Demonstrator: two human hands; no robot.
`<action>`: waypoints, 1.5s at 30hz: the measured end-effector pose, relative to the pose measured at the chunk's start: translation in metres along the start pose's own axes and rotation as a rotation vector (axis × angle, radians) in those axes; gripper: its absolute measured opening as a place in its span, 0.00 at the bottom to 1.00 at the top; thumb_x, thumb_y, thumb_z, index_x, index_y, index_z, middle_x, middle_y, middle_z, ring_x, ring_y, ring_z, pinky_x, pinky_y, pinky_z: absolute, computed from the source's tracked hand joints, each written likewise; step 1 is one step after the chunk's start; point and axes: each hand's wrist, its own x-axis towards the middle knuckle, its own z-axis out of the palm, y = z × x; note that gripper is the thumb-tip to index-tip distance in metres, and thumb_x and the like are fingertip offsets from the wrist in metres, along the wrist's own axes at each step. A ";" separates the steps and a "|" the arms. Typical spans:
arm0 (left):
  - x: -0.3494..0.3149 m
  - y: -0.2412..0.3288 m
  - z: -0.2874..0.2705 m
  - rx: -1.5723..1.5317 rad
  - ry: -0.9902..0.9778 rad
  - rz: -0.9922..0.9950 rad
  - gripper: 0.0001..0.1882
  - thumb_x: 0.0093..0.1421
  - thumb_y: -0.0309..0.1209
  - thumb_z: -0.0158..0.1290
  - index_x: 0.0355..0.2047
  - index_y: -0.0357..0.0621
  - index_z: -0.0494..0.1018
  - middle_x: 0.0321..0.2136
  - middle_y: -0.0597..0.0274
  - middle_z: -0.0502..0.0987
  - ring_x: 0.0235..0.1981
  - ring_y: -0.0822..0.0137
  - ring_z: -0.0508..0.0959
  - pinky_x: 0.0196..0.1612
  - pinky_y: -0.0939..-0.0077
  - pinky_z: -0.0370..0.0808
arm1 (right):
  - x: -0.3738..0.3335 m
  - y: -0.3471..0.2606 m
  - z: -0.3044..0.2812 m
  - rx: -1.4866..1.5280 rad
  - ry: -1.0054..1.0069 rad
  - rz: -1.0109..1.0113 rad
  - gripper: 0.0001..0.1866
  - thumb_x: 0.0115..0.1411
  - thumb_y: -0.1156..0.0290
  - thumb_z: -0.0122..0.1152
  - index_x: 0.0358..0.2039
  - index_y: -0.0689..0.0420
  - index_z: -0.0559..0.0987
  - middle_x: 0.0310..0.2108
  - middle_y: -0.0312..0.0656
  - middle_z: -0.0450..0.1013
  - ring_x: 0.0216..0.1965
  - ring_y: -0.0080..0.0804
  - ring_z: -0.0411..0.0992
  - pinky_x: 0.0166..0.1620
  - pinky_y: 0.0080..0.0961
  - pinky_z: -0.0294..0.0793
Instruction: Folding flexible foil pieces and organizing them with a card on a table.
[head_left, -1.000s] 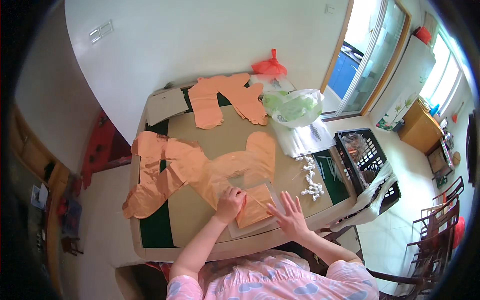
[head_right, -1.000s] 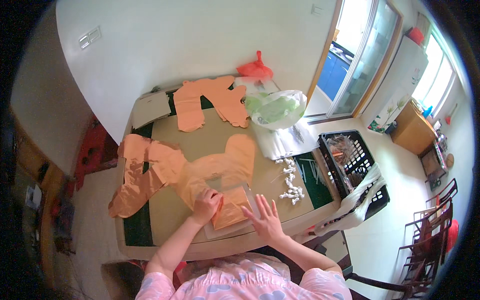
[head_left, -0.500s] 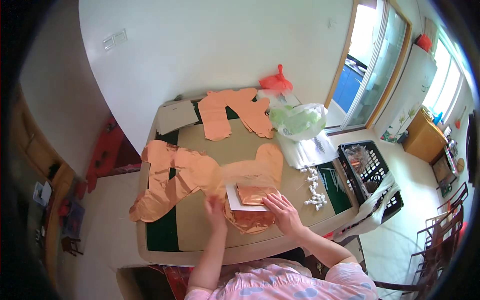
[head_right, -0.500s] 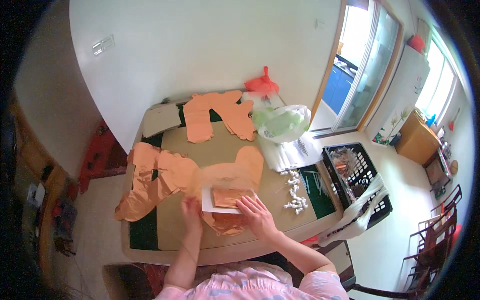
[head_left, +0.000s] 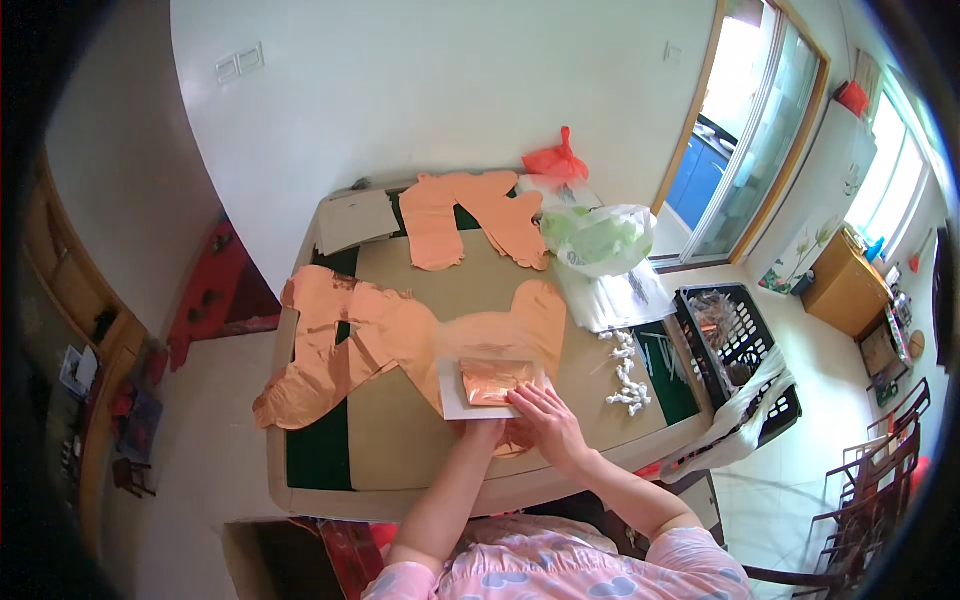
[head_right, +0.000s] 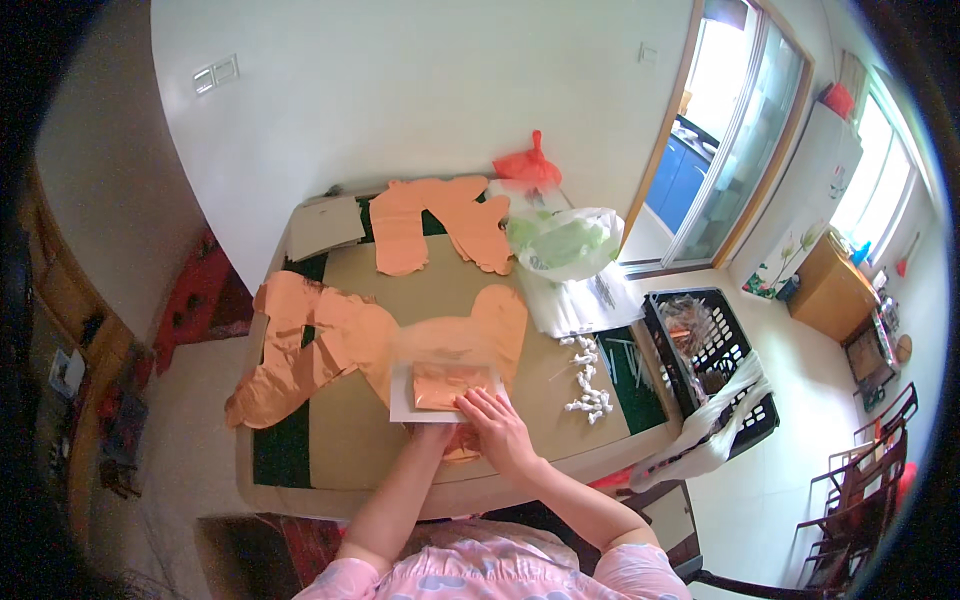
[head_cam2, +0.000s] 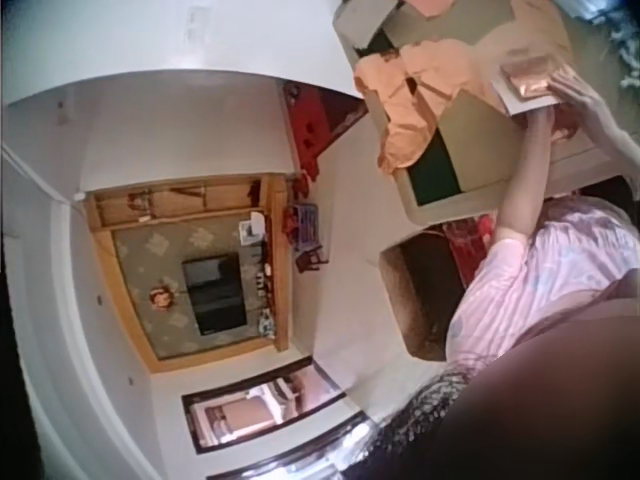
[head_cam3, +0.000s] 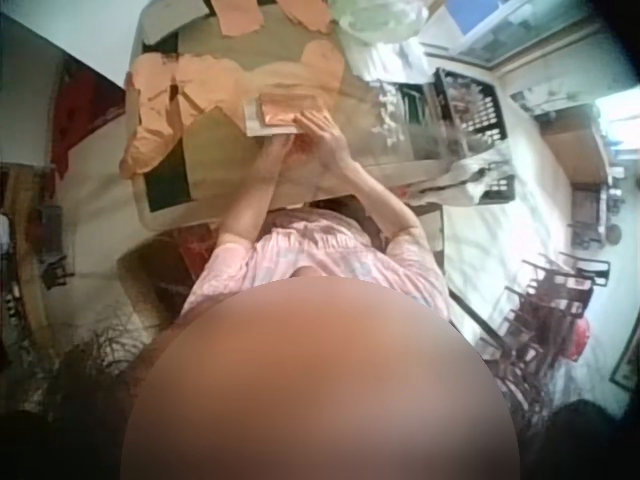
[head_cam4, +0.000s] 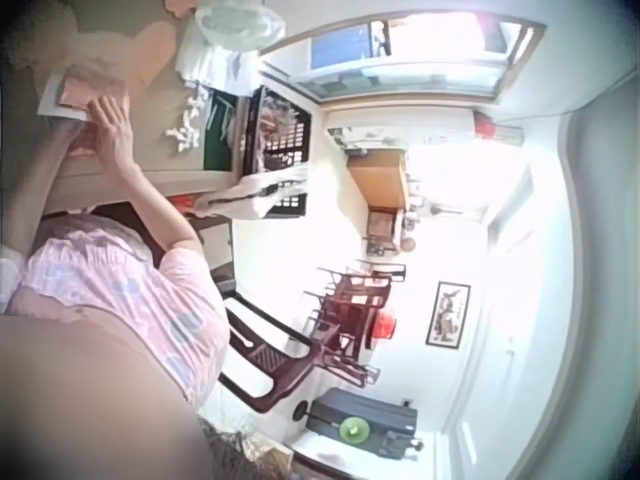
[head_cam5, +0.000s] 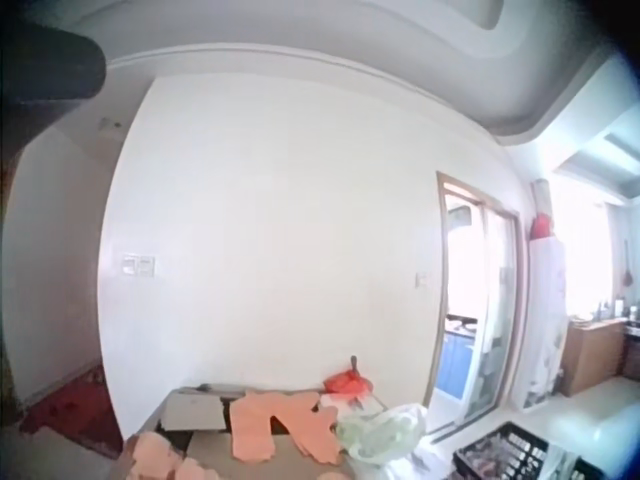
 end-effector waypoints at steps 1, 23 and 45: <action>-0.002 -0.001 -0.002 -0.006 0.012 -0.024 0.19 0.68 0.38 0.42 0.57 0.52 0.60 0.52 0.60 0.68 0.52 0.63 0.71 0.54 0.65 0.73 | 0.000 0.005 0.004 -0.030 -0.009 -0.006 0.28 0.54 0.77 0.54 0.58 0.51 0.70 0.58 0.46 0.67 0.61 0.42 0.63 0.63 0.43 0.60; -0.003 -0.019 -0.033 -0.054 -0.058 -0.060 0.20 0.68 0.41 0.41 0.58 0.50 0.61 0.52 0.60 0.69 0.47 0.65 0.75 0.38 0.72 0.81 | -0.001 0.004 0.010 -0.118 0.055 -0.081 0.27 0.51 0.74 0.60 0.54 0.52 0.73 0.49 0.44 0.71 0.54 0.43 0.67 0.59 0.41 0.65; -0.043 -0.008 -0.036 0.116 -0.005 -0.133 0.12 0.66 0.31 0.46 0.47 0.40 0.71 0.37 0.60 0.78 0.35 0.66 0.80 0.37 0.71 0.79 | 0.028 0.041 0.045 -0.248 0.048 -0.244 0.09 0.44 0.70 0.60 0.30 0.53 0.77 0.29 0.37 0.68 0.37 0.36 0.69 0.43 0.33 0.68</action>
